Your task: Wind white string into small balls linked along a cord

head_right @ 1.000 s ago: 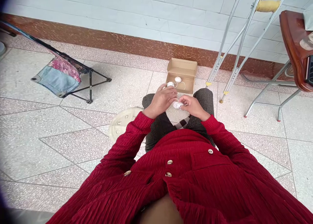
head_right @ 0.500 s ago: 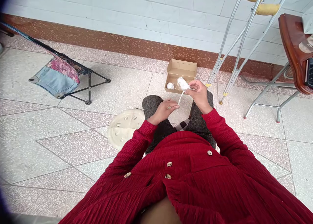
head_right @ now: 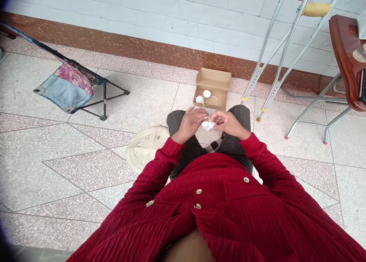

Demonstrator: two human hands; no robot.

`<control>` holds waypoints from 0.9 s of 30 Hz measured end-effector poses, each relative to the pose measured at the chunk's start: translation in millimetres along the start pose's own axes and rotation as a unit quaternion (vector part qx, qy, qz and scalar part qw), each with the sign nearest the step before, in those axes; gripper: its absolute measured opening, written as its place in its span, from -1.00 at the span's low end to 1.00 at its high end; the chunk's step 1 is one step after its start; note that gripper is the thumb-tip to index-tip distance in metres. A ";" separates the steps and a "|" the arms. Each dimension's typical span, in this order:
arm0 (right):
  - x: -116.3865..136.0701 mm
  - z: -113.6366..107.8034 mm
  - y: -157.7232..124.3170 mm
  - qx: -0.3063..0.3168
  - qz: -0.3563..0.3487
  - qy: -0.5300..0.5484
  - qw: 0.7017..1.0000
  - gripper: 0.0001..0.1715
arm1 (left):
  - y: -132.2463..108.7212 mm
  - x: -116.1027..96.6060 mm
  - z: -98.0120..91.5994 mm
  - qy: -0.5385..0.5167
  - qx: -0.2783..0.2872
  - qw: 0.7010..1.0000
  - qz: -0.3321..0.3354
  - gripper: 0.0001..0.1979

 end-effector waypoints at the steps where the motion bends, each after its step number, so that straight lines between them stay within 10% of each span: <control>1: 3.3 -1.9 1.9 -0.031 -0.008 0.026 0.999 -0.63 | -0.9 0.1 4.0 -0.015 0.011 1.000 -0.012 -0.74; 9: -7.7 -15.7 27.8 -0.261 -0.093 -0.090 0.956 -0.67 | -18.7 -0.9 26.2 -0.054 0.055 0.995 -0.060 -0.73; 16: -18.0 -16.5 16.4 -0.082 -0.085 -0.361 0.925 -0.82 | -14.7 -12.4 3.7 0.014 0.001 1.000 -0.014 -0.78; 22: -7.0 -2.5 -2.6 0.011 0.003 -0.070 0.998 -0.77 | 1.0 -8.5 -7.9 -0.012 -0.029 0.999 -0.006 -0.74; 27: 1.7 -5.7 6.9 -0.121 -0.007 0.098 0.988 -0.58 | -5.6 -9.1 11.4 -0.047 0.020 0.998 -0.049 -0.66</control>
Point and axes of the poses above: each hand's wrist, its own y-axis towards the middle knuckle, its own z-axis out of the palm, x = y × z, the point moved 2 cm from there along y, towards the middle knuckle, and after that the axes turned 14 degrees about -z, right-handed, at the moved point
